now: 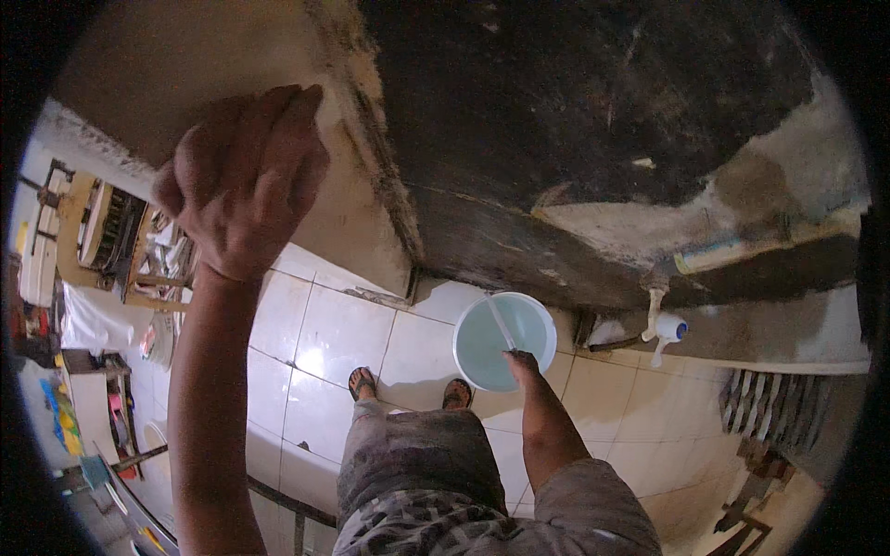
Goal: The person weighs dry ingredients on a digital scale, cracks eggs into a bucket, adds liquid from a blue scoop, and mixes the ingredients together in a large industrial mixer.
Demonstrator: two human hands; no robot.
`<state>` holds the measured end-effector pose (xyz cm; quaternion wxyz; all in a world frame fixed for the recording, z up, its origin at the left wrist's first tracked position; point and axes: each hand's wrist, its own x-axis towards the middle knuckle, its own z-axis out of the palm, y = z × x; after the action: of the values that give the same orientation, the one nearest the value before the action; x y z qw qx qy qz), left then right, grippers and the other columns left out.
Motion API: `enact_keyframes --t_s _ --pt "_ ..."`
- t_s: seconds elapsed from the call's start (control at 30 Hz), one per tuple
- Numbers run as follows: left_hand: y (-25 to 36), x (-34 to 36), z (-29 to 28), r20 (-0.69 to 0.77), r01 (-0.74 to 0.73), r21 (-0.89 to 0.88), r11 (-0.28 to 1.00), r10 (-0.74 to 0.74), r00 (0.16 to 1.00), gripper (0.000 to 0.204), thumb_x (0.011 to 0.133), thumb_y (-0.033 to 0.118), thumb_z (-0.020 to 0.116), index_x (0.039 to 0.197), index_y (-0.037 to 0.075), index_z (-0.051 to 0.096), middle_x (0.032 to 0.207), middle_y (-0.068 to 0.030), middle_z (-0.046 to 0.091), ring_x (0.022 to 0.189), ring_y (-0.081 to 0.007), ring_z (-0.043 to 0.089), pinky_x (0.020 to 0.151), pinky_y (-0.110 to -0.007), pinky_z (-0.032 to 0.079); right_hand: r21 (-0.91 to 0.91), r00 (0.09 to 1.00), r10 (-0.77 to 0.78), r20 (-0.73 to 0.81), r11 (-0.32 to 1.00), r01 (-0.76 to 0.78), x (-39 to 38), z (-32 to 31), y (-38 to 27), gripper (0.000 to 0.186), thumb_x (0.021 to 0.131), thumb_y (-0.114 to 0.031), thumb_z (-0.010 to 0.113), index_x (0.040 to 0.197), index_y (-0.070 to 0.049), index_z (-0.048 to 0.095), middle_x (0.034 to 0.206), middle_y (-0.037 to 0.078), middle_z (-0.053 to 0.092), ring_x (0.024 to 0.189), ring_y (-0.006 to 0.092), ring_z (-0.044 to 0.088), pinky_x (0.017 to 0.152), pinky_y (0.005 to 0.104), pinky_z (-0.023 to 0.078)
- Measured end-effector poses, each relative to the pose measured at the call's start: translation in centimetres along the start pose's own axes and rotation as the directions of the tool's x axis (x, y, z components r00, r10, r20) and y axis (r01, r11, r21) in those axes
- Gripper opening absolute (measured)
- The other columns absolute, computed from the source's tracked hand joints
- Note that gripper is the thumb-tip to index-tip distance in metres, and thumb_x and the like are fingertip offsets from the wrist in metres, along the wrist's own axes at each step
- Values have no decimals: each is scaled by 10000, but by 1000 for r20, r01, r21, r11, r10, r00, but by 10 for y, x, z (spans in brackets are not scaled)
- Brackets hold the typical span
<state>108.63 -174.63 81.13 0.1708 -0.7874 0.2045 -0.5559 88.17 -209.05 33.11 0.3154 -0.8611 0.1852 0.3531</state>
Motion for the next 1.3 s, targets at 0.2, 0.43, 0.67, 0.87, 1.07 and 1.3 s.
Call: enact_keyframes --t_s 0.2,0.43,0.67,0.87,1.07,1.3 --pt "9 7 2 35 60 2 998 -60 998 340 653 294 705 988 314 650 1011 159 597 959 -69 483 811 -305 256 372 985 165 -46 918 -137 26 3 24 345 817 -399 557 833 -58 601 523 60 483 439 193 479 440 349 397" --pt "25 5 4 110 82 -46 996 -76 991 351 675 277 677 1019 330 626 1079 188 563 973 -34 449 782 -290 248 439 985 171 -14 886 -147 -15 9 8 314 796 -359 581 803 -45 585 537 55 471 430 189 453 429 348 386" --pt "10 -22 16 318 173 -116 978 -128 939 201 792 283 561 931 145 608 1044 -22 577 974 -214 508 845 -396 360 447 980 167 105 873 -197 -62 36 -47 315 802 -384 574 708 -85 538 528 41 441 425 196 449 396 352 381" --pt "21 7 -22 742 742 -652 154 -72 667 211 813 246 532 824 42 582 958 -142 578 934 -318 553 841 -451 424 439 946 109 304 866 -241 -98 46 -74 285 825 -351 534 716 -90 503 509 33 417 414 175 419 397 372 364" --pt "-62 -136 -144 154 295 -725 623 -271 950 176 722 172 580 840 43 557 838 -140 566 860 -292 564 798 -447 444 295 874 359 329 840 -456 -104 79 -116 242 832 -292 517 807 -55 477 522 59 380 383 182 365 390 374 372" --pt "-329 -490 -332 450 685 414 599 -789 418 184 735 54 578 914 31 615 955 -127 618 908 -298 577 800 -394 461 157 916 309 255 922 -355 -131 151 -207 267 840 -284 514 696 -68 452 522 62 380 400 193 387 399 388 386"
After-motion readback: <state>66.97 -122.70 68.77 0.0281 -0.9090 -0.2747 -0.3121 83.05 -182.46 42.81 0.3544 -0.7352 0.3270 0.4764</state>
